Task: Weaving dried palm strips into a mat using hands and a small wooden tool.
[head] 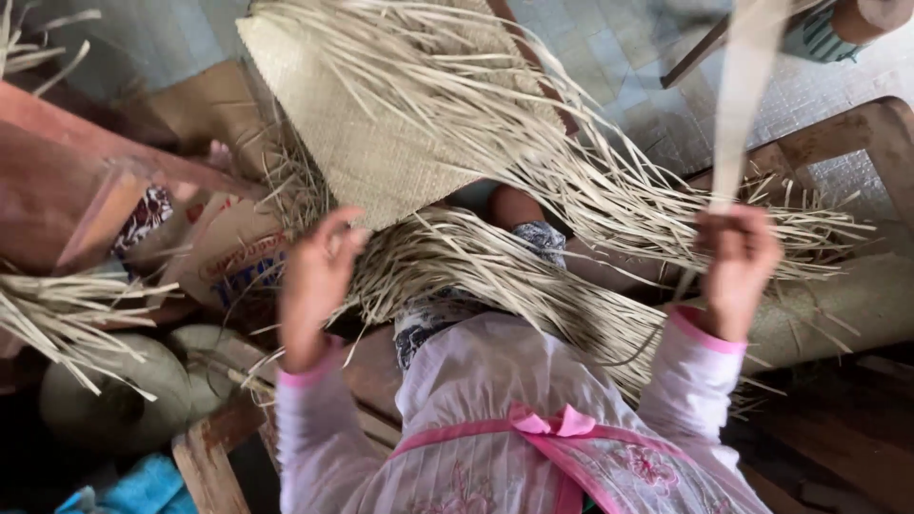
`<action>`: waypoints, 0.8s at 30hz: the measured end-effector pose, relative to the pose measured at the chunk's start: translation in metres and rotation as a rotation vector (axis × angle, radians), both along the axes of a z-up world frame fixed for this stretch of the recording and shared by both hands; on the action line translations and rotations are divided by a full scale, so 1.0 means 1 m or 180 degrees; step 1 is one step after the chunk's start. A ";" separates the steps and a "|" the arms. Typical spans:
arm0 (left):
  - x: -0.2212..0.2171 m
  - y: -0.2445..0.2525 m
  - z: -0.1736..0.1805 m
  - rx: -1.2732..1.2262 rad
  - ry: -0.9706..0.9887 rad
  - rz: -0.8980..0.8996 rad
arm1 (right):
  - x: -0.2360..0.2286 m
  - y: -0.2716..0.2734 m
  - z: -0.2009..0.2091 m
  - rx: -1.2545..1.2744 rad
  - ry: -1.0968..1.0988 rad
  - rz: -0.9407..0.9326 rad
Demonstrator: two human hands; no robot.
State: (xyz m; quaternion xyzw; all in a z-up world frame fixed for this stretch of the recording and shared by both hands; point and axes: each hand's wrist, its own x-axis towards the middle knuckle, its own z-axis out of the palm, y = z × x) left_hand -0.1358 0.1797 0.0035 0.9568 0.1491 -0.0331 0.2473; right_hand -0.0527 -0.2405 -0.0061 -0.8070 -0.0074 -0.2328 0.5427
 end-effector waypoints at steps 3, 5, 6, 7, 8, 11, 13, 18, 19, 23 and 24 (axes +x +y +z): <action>-0.007 -0.076 -0.024 -0.3568 -0.0961 0.0463 | 0.010 0.048 -0.009 0.0633 0.0736 0.0512; -0.009 -0.126 -0.053 -0.4935 -0.0588 0.1703 | 0.015 0.074 -0.012 0.0276 0.0672 0.1092; -0.013 -0.135 -0.040 -0.4942 -0.0617 0.1685 | 0.017 0.082 -0.008 0.0271 0.0643 0.1100; -0.017 -0.144 -0.029 -0.4824 -0.0162 0.1151 | 0.019 0.090 -0.004 0.0065 0.0589 0.1180; -0.023 -0.153 -0.017 -0.4664 0.0304 0.0631 | 0.018 0.097 -0.001 -0.0137 0.0554 0.1251; -0.046 -0.164 -0.091 -0.5393 0.0748 0.0354 | 0.017 0.099 -0.013 -0.0213 0.0585 0.1351; -0.032 -0.153 -0.045 -0.4736 0.0277 -0.0153 | 0.015 0.099 -0.024 -0.0385 0.0618 0.1310; 0.027 -0.133 0.003 -0.2752 -0.1943 -0.0617 | 0.007 0.103 -0.021 -0.0882 0.0567 0.1247; 0.040 -0.131 0.002 -0.2661 -0.2421 -0.0616 | 0.006 0.102 -0.022 -0.0907 0.0463 0.1256; 0.077 -0.127 0.004 -0.1353 -0.3337 -0.0869 | 0.007 0.094 -0.030 -0.0956 -0.0001 0.1387; 0.081 -0.135 0.002 -0.1342 -0.3353 -0.0855 | 0.005 0.095 -0.027 -0.0960 -0.0016 0.1404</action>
